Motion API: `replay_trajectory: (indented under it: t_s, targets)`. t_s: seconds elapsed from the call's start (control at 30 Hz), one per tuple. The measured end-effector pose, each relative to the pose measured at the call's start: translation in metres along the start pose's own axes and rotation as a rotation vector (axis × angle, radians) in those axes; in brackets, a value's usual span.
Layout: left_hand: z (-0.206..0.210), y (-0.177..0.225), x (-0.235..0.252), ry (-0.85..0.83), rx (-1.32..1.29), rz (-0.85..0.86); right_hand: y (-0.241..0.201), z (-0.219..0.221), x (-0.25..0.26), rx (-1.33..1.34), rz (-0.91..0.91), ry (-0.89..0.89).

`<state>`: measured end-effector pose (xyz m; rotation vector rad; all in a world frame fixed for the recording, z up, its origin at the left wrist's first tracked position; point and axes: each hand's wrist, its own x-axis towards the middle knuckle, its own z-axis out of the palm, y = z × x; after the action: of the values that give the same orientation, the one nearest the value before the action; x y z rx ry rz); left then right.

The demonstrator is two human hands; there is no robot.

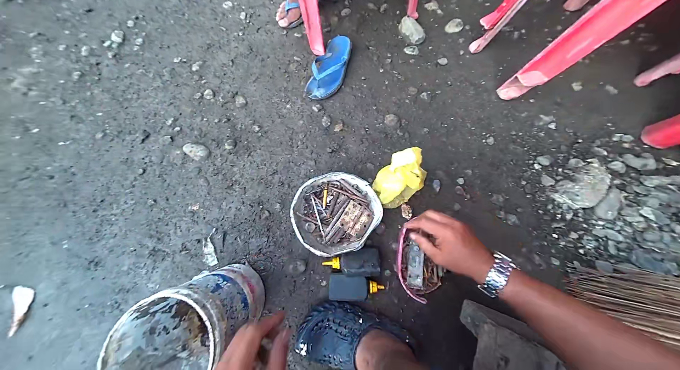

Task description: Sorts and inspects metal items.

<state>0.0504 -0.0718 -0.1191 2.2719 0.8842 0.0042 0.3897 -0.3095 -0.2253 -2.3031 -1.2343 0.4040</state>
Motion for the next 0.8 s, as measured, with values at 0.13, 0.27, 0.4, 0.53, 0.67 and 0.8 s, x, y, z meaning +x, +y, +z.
replay_trajectory:
  t_s: [0.13,0.27,0.4,0.53,0.67,0.8]
  targets:
    - [0.065,0.004,0.056,0.096,0.001,-0.176,-0.045,0.047,0.043,-0.007,-0.204,-0.123]
    - [0.110,-0.010,0.073,0.057,-0.059,-0.392,-0.083,0.070,0.058,-0.076,-0.124,-0.475]
    - [0.112,-0.022,0.072,0.183,-0.082,-0.393,-0.089,0.094,0.049,-0.165,-0.134,-0.471]
    - [0.083,-0.009,0.064,0.373,-0.130,-0.191,-0.079,0.098,0.049,-0.172,-0.206,-0.462]
    - [0.078,0.009,0.069,0.342,-0.132,-0.213,-0.069,0.087,0.068,-0.014,-0.225,-0.327]
    - [0.097,0.011,0.109,0.152,0.004,-0.308,-0.067,0.083,0.112,-0.240,-0.086,-0.308]
